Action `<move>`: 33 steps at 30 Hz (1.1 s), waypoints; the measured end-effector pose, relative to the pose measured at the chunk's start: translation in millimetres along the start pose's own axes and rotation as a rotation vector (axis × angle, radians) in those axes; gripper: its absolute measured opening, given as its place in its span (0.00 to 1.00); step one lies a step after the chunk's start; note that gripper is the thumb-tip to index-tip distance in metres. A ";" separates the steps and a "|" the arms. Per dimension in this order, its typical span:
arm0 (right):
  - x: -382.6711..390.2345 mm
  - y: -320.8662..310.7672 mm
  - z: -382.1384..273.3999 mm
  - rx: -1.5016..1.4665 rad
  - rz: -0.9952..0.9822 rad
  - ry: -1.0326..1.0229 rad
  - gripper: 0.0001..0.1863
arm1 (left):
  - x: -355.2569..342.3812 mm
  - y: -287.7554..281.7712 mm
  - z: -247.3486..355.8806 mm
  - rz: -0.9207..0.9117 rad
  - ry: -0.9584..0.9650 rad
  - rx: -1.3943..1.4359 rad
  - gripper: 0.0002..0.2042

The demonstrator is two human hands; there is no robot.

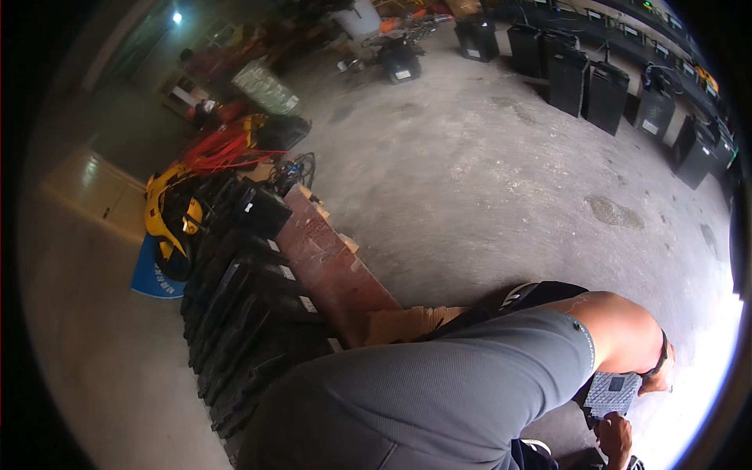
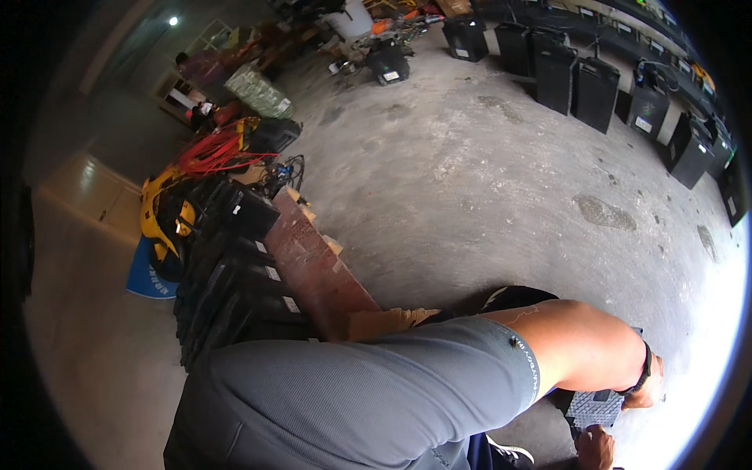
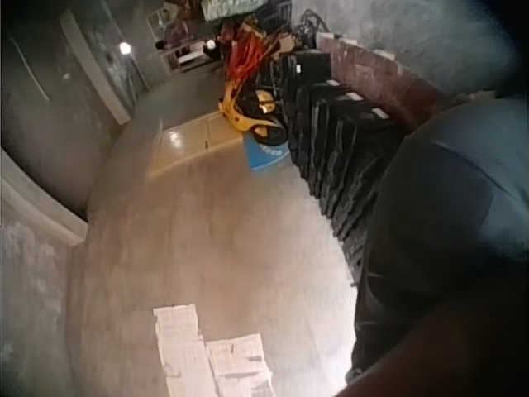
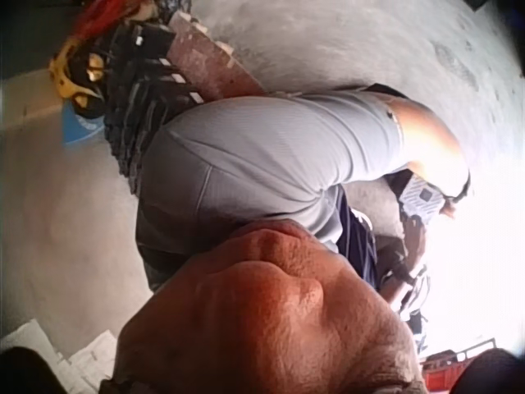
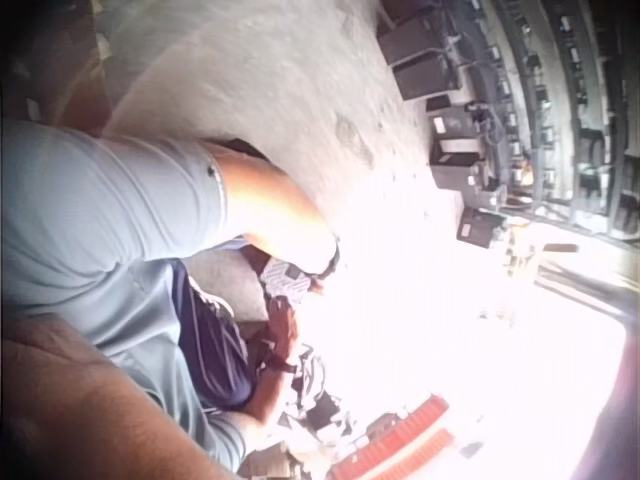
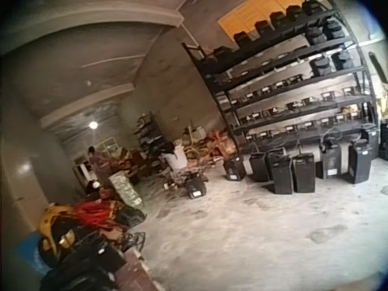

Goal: Unscrewing and inspecting a motorcycle electrical component housing using a screwdriver.

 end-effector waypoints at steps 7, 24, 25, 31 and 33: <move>-13.4 -94.5 -57.5 -0.284 -0.081 0.326 0.25 | 5.2 1.2 -8.8 0.008 -0.015 0.022 0.19; -11.3 -79.6 -44.2 -0.199 0.064 0.408 0.23 | 6.7 4.7 -10.3 0.026 0.056 0.081 0.15; -11.9 -77.9 -42.0 -0.218 0.084 0.410 0.22 | 6.6 5.0 -10.2 0.023 0.061 0.091 0.15; -8.9 -83.2 -50.5 -0.202 0.218 0.283 0.21 | 4.5 2.5 -8.0 0.018 0.082 0.119 0.15; -8.0 -91.6 -56.8 -0.147 0.265 0.244 0.20 | 5.3 2.2 -7.5 0.015 0.095 0.130 0.15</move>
Point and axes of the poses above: each hand's wrist, its own x-axis away from the middle knuckle, its own y-axis out of the palm, z = x × y, the point moved 5 cm from there along -x, towards the middle knuckle, and after that the axes turned 3 degrees about y, right-handed, at the moved point
